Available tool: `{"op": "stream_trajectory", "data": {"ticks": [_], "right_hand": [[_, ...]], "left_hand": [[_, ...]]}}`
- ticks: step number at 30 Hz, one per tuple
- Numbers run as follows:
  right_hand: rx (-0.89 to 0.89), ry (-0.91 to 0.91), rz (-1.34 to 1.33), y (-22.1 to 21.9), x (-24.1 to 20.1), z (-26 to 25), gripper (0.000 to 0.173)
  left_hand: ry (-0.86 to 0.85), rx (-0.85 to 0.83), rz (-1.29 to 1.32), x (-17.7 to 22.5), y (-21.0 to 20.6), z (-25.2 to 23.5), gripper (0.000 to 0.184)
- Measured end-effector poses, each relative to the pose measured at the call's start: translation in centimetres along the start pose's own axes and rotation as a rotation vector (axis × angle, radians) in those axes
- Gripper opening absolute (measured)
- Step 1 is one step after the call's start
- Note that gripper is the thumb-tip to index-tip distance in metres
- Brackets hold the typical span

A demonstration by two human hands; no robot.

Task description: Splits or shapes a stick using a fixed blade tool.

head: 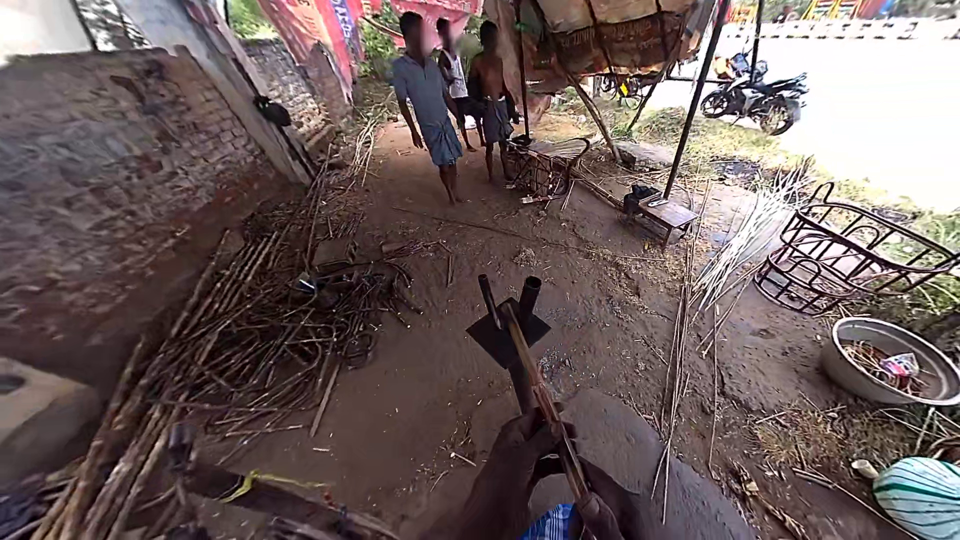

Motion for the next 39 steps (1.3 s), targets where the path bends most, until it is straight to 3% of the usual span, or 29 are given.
{"op": "stream_trajectory", "data": {"ticks": [2, 3, 4, 7, 8, 15, 22, 28, 31, 33, 36, 39], "right_hand": [[0.043, 0.167, 0.228, 1.3, -2.2, 0.1, 0.101], [0.043, 0.259, 0.306, 1.4, -3.2, 0.1, 0.101], [0.059, 0.342, 0.366, 1.2, -3.9, 0.0, 0.094], [0.24, 0.572, 0.542, -0.3, -4.3, -0.5, 0.048], [0.29, 0.609, 0.565, -0.3, -4.4, -0.8, 0.042], [0.436, 0.678, 0.551, 3.1, -5.0, -2.5, 0.029], [0.483, 0.783, 0.377, 10.2, -3.1, -4.6, 0.029], [0.281, 0.82, -0.227, 19.6, 2.4, -10.7, 0.018], [0.241, 0.817, -0.394, 23.3, 4.3, -14.5, 0.011], [0.244, 0.826, -0.304, 22.1, 2.6, -13.7, 0.014], [0.347, 0.758, 0.176, 15.2, -2.6, -8.2, 0.023], [0.38, 0.653, 0.355, 8.5, -4.6, -4.6, 0.041]], "left_hand": [[0.015, 0.091, 0.103, 0.2, 0.4, -1.1, 0.024], [0.006, 0.156, 0.128, 0.7, 1.3, -1.4, 0.022], [0.0, 0.207, 0.131, 1.2, 2.1, -1.6, 0.022], [0.013, 0.313, 0.084, 1.9, 3.3, -1.8, 0.025], [0.014, 0.321, 0.077, 2.1, 3.2, -2.0, 0.026], [0.076, 0.215, -0.029, 3.0, 0.4, -3.1, 0.033], [0.197, 0.144, -0.05, 3.4, -4.0, -6.0, 0.03], [0.123, 0.24, 0.011, 4.0, -9.1, -11.7, 0.024], [0.077, 0.266, 0.046, 4.1, -10.6, -15.0, 0.029], [0.095, 0.251, 0.004, 4.4, -10.0, -13.8, 0.032], [0.181, 0.146, -0.084, 5.4, -6.7, -8.8, 0.031], [0.15, 0.139, 0.015, 5.2, -2.3, -4.8, 0.03]]}}
Point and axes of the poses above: each hand's wrist, its own z-axis away from the middle knuckle, its own y-axis out of the back of the hand, x = y × z, the point moved 8 cm from there along -z, towards the middle knuckle, and after that the axes turned 9 degrees about y, right-handed, at the moved point
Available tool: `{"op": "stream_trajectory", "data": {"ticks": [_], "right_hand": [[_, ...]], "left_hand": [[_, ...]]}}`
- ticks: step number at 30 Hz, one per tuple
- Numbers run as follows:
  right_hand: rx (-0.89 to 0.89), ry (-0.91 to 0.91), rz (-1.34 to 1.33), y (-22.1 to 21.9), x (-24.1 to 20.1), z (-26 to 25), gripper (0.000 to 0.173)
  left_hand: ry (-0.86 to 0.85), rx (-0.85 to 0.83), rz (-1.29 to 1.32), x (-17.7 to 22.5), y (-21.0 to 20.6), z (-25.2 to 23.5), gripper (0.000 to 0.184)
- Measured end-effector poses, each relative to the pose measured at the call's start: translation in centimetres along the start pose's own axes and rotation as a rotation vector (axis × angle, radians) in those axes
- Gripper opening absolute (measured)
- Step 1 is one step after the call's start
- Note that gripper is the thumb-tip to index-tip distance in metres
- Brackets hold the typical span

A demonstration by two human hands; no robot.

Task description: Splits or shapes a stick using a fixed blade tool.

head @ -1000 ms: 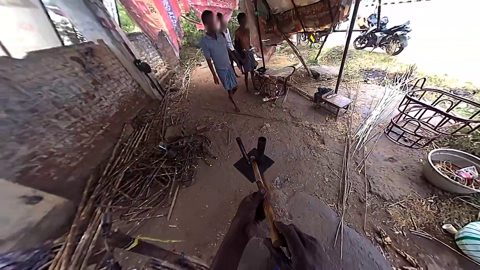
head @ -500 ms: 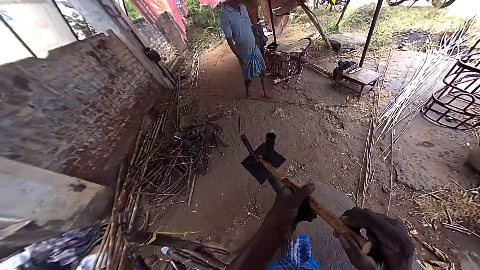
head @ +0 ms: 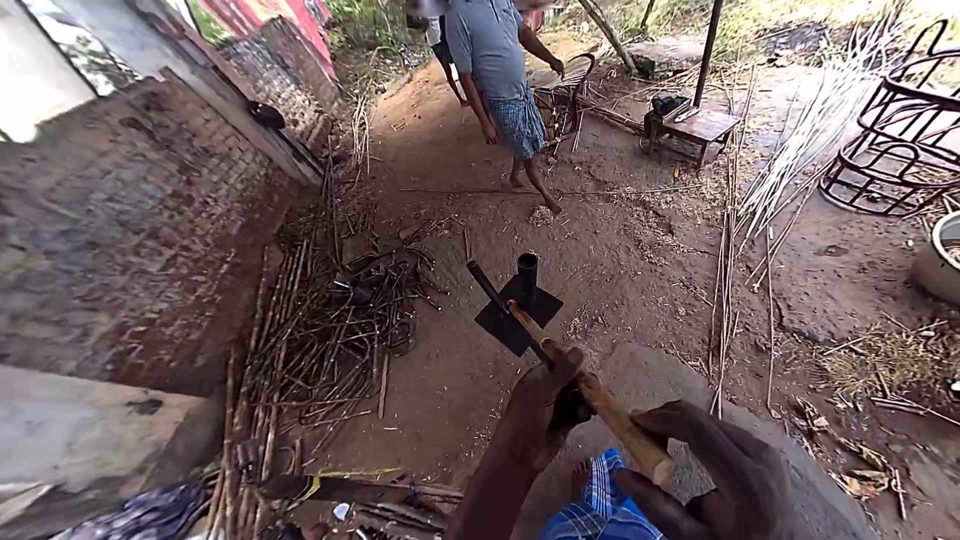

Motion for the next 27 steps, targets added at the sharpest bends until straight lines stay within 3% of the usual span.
{"op": "stream_trajectory", "data": {"ticks": [3, 8, 12, 16, 27], "right_hand": [[0.061, -0.024, -0.006, -3.0, -2.0, 1.2, 0.055], [0.101, 0.006, 0.05, -5.6, -2.5, 2.0, 0.042], [0.036, 0.036, 0.083, -5.6, -3.3, 1.3, 0.038], [0.104, -0.06, 0.101, -5.5, -2.6, 1.1, 0.052], [0.145, -0.022, 0.304, -4.2, -1.3, -0.8, 0.04]], "left_hand": [[-0.086, -0.001, 0.13, -0.2, 2.7, 1.9, 0.031], [-0.107, -0.06, 0.181, -0.9, 3.8, 2.5, 0.039], [-0.059, 0.02, 0.1, -0.8, 3.6, 3.6, 0.036], [-0.093, 0.001, 0.173, -0.3, 3.5, 3.3, 0.03], [0.011, -0.078, 0.086, 0.1, 1.2, 3.3, 0.039]]}}
Point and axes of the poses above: each hand's wrist, its own z-axis away from the middle knuckle, its own y-axis out of the back of the hand, x = y × z, the point moved 8 cm from there along -z, towards the middle knuckle, and after that the axes turned 9 degrees about y, right-handed, at the moved point
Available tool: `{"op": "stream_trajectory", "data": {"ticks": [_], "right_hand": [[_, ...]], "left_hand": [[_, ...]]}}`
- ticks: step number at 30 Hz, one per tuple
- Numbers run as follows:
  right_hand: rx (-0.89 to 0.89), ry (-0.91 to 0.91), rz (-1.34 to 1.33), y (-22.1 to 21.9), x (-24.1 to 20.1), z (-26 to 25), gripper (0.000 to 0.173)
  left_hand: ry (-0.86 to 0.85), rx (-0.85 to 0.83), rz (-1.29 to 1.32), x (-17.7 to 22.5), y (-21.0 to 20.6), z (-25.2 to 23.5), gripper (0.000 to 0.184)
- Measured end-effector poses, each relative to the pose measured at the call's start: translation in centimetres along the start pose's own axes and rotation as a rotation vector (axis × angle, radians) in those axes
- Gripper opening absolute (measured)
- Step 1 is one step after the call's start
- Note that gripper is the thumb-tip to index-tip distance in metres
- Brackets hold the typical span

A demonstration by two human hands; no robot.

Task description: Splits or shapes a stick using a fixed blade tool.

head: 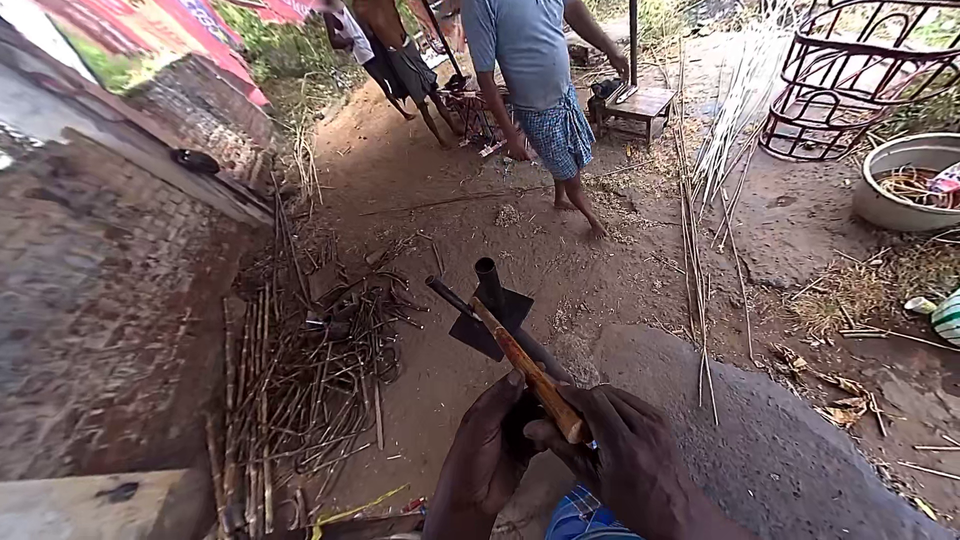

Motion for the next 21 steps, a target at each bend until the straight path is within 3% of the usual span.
{"op": "stream_trajectory", "data": {"ticks": [4, 9, 16, 19, 21], "right_hand": [[-0.056, -0.103, -0.078, 0.6, 1.9, -1.9, 0.033], [-0.204, -0.272, -0.111, 2.5, 5.2, -4.6, 0.025], [-0.252, -0.382, -0.374, 2.5, 15.0, -10.5, 0.019], [-0.245, -0.327, -0.22, 3.0, 10.8, -9.0, 0.019], [-0.233, -0.266, -0.098, 2.5, 6.9, -6.3, 0.029]], "left_hand": [[0.029, -0.09, -0.023, 0.2, -2.6, -1.0, 0.032], [0.025, -0.044, -0.109, 1.0, -6.6, -3.0, 0.027], [-0.061, 0.025, -0.12, 3.8, -13.4, -10.4, 0.04], [-0.045, 0.002, -0.224, 3.1, -11.4, -7.1, 0.043], [-0.028, -0.018, -0.231, 1.9, -8.3, -4.1, 0.041]]}}
Point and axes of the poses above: each hand's wrist, its own z-axis away from the middle knuckle, its own y-axis out of the back of the hand, x = y × z, the point moved 8 cm from there along -z, towards the middle knuckle, and after that the axes turned 9 degrees about y, right-handed, at the moved point
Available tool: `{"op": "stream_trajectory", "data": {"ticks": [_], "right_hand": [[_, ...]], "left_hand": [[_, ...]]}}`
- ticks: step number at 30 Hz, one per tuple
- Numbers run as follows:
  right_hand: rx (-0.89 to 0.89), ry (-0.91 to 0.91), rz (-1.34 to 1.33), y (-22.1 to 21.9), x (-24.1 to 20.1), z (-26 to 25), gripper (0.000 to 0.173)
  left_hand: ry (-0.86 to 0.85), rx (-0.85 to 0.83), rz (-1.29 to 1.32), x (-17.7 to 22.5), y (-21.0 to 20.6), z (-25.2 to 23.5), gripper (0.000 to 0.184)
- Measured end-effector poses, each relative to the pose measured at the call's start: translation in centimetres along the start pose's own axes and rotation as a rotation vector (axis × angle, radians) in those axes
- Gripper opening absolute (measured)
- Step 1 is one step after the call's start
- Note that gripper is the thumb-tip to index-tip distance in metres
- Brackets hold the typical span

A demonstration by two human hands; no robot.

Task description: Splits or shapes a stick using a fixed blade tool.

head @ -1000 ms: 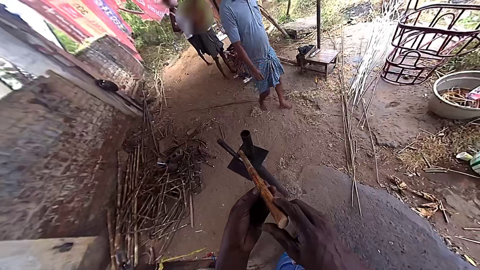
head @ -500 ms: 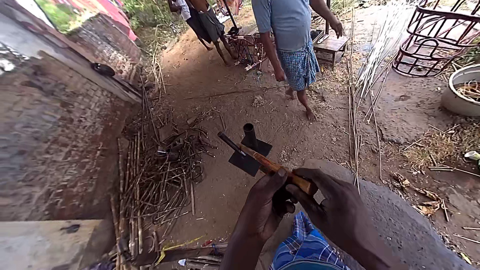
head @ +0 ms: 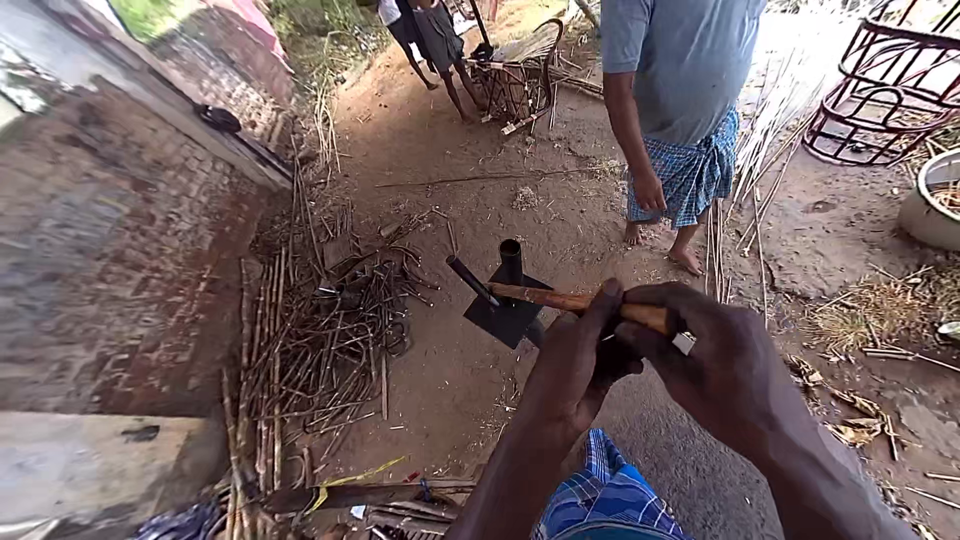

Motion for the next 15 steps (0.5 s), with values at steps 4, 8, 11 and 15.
{"op": "stream_trajectory", "data": {"ticks": [4, 8, 11, 15], "right_hand": [[0.05, 0.034, -0.073, -2.8, -3.1, 4.9, 0.076], [0.064, 0.072, -0.118, -5.7, -4.2, 7.7, 0.063], [0.133, 0.131, -0.068, -6.3, -4.9, 8.1, 0.045], [0.135, 0.186, 0.008, -6.6, -5.8, 7.6, 0.035]], "left_hand": [[-0.049, -0.007, 0.204, -2.5, 5.3, 3.8, 0.031], [-0.076, -0.01, 0.301, -3.9, 7.8, 5.2, 0.027], [-0.096, -0.04, 0.364, -4.2, 7.8, 5.3, 0.033], [-0.076, -0.013, 0.274, -4.0, 7.9, 5.4, 0.039]]}}
Point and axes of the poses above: each hand's wrist, its own z-axis away from the middle knuckle, its own y-axis out of the back of the hand, x = y × z, the point moved 8 cm from there along -z, towards the middle knuckle, and after that the axes turned 9 degrees about y, right-handed, at the moved point
